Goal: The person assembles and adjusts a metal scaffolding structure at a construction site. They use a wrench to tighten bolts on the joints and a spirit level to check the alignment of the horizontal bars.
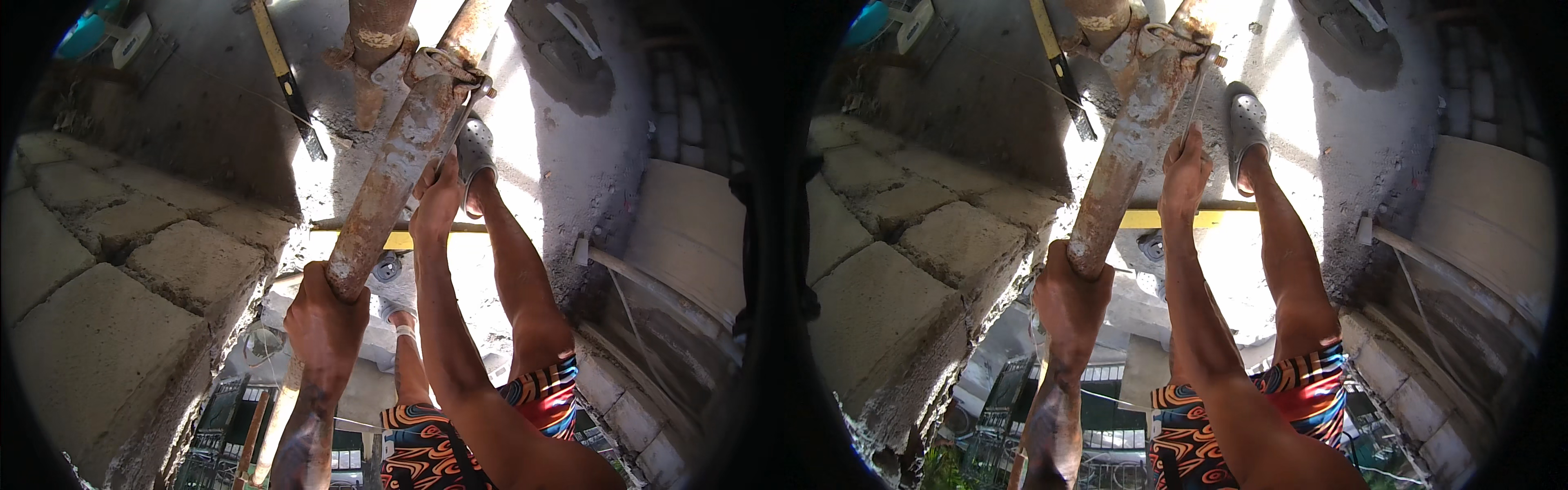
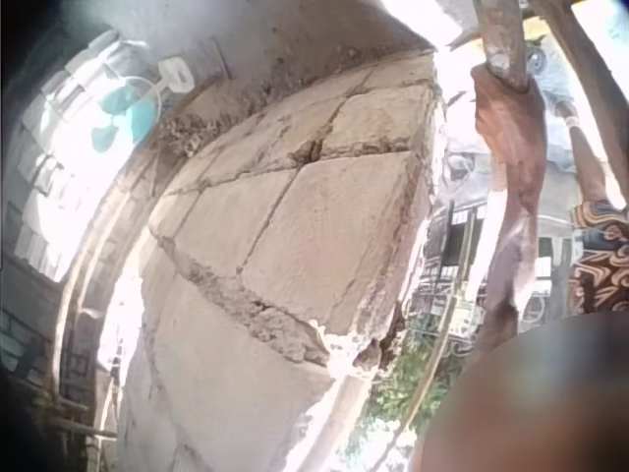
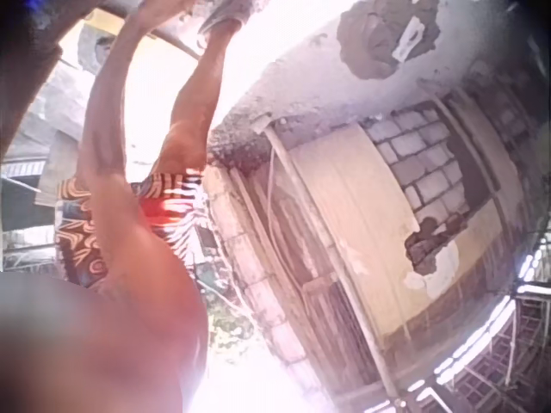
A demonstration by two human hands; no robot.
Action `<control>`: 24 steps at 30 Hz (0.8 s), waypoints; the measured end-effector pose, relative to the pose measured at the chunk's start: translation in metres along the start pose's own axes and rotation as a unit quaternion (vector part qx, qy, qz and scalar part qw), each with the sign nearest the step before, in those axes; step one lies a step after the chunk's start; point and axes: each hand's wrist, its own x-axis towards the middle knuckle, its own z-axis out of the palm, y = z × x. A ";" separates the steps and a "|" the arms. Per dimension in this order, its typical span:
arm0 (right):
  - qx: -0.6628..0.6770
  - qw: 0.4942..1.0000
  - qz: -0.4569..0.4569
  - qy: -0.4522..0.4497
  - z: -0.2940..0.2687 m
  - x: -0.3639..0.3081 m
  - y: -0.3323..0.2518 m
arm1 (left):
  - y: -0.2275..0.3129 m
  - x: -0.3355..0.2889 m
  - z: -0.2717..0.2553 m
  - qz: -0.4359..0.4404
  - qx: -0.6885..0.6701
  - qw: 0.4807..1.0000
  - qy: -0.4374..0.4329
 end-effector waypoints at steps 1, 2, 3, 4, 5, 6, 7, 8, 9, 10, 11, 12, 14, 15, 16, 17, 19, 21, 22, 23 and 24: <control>-0.008 0.999 0.034 0.015 -0.002 -0.013 -0.008 | 0.000 0.000 0.000 -0.012 -0.002 1.000 -0.015; -0.011 0.998 0.061 0.021 0.000 -0.029 -0.015 | 0.000 0.000 0.000 -0.016 0.002 1.000 -0.018; -0.007 0.996 0.084 0.018 0.004 -0.044 -0.022 | 0.000 0.001 -0.001 -0.009 0.012 1.000 -0.009; -0.018 0.993 0.114 0.017 0.005 -0.056 -0.033 | 0.000 0.002 -0.002 -0.011 0.010 1.000 -0.017; -0.032 0.989 0.142 0.008 0.004 -0.067 -0.045 | -0.001 0.001 -0.002 -0.009 0.009 1.000 -0.019; -0.056 0.982 0.178 0.020 0.004 -0.073 -0.059 | 0.000 0.002 -0.001 -0.005 0.009 1.000 -0.020; -0.060 0.982 0.179 0.004 0.005 -0.079 -0.071 | 0.000 0.001 0.000 -0.006 0.002 1.000 -0.021; -0.071 0.978 0.196 0.011 0.009 -0.086 -0.081 | 0.000 0.001 0.000 -0.007 0.001 1.000 -0.024; -0.082 0.973 0.216 0.017 0.013 -0.092 -0.091 | 0.000 0.001 0.001 -0.012 0.011 1.000 -0.024; -0.090 0.968 0.232 0.014 0.014 -0.099 -0.102 | 0.000 0.000 0.002 -0.002 0.016 1.000 -0.006; -0.087 0.966 0.244 0.009 0.013 -0.104 -0.113 | 0.000 -0.001 0.004 -0.008 0.019 1.000 -0.009; -0.084 0.962 0.261 0.006 0.012 -0.108 -0.123 | 0.001 -0.001 0.005 -0.009 0.026 1.000 -0.004; -0.061 0.961 0.267 -0.029 0.010 -0.111 -0.139 | 0.001 -0.001 0.007 -0.010 0.028 1.000 -0.007; -0.073 0.959 0.275 -0.017 0.010 -0.113 -0.145 | 0.001 -0.002 0.007 -0.009 0.023 1.000 -0.009; -0.070 0.959 0.274 -0.026 0.010 -0.112 -0.150 | 0.001 -0.001 0.006 -0.007 0.024 1.000 -0.006; -0.058 0.958 0.274 -0.058 0.010 -0.115 -0.153 | -0.001 -0.002 0.004 -0.001 0.029 1.000 0.012; -0.085 0.947 0.308 -0.019 0.010 -0.115 -0.154 | -0.002 -0.003 0.001 -0.003 0.044 0.999 -0.007; -0.113 0.958 0.262 -0.037 0.010 -0.115 -0.151 | -0.001 -0.003 -0.001 -0.003 0.022 1.000 -0.017; -0.163 0.959 0.225 -0.049 0.010 -0.114 -0.148 | 0.001 -0.002 -0.001 -0.014 0.028 0.999 -0.020; -0.101 0.968 0.226 -0.038 0.007 -0.115 -0.146 | 0.002 -0.004 -0.003 -0.004 0.019 1.000 -0.005; -0.045 0.964 0.260 -0.027 0.003 -0.112 -0.143 | 0.004 -0.003 -0.005 -0.001 0.019 1.000 0.007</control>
